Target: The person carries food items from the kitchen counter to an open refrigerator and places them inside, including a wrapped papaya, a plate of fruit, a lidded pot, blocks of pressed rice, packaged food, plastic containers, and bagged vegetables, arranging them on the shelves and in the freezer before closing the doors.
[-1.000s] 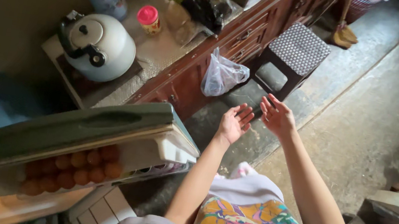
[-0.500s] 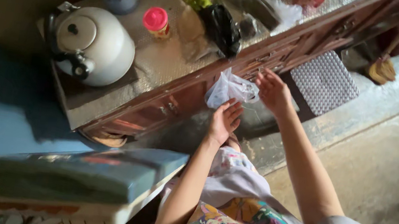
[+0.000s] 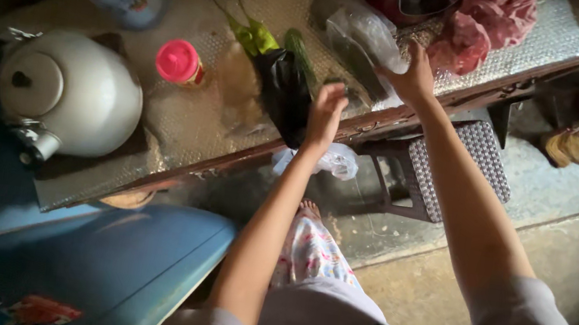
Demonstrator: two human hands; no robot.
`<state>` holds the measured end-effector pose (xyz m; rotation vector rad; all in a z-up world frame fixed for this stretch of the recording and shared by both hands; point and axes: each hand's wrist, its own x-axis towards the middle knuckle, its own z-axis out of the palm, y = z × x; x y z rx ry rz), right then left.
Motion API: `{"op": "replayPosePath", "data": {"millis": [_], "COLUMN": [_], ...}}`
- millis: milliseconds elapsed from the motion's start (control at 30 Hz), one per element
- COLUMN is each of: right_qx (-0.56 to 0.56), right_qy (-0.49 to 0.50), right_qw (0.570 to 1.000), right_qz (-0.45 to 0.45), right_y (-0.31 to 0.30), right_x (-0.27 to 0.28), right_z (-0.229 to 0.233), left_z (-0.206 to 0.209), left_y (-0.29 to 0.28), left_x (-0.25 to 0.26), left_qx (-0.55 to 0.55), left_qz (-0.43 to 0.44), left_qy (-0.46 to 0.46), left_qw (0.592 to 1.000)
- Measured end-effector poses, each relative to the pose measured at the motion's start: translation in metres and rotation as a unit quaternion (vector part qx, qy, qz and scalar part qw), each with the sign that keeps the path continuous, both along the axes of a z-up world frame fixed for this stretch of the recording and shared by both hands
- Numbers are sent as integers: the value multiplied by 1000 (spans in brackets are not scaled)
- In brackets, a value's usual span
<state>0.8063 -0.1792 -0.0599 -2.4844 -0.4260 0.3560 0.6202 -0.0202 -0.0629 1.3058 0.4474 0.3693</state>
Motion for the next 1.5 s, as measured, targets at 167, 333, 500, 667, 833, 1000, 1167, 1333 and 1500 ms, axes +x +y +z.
{"op": "replayPosePath", "data": {"millis": [167,333,500,667,833,1000,1167,1333,1500], "right_qx": [-123,-226,-251,-43,198,217,210,-106,33], "right_qy": [6,6,110,87,299,328,233,18,-12], "right_qw": [990,966,953,986,931,911,940,977,997], "right_qz": [68,128,133,138,71,121,133,183,76], "right_y": [32,56,67,63,86,93,75,63,37], "right_x": [7,-1,15,26,-17,-72,-71,-84,-101], "right_z": [13,23,28,65,123,133,86,34,-12], "left_z": [37,42,31,44,79,99,99,99,101], "left_y": [46,63,62,70,74,83,111,112,95], "left_x": [-26,-42,-41,-26,6,10,-32,-87,-143], "left_qx": [149,97,15,-25,-194,-201,-106,-153,-143], "left_qz": [151,150,144,110,31,43,77,127,154], "left_qy": [37,46,-17,-44,113,24,73,51,72], "left_qw": [977,983,989,993,974,978,989,979,975]}}
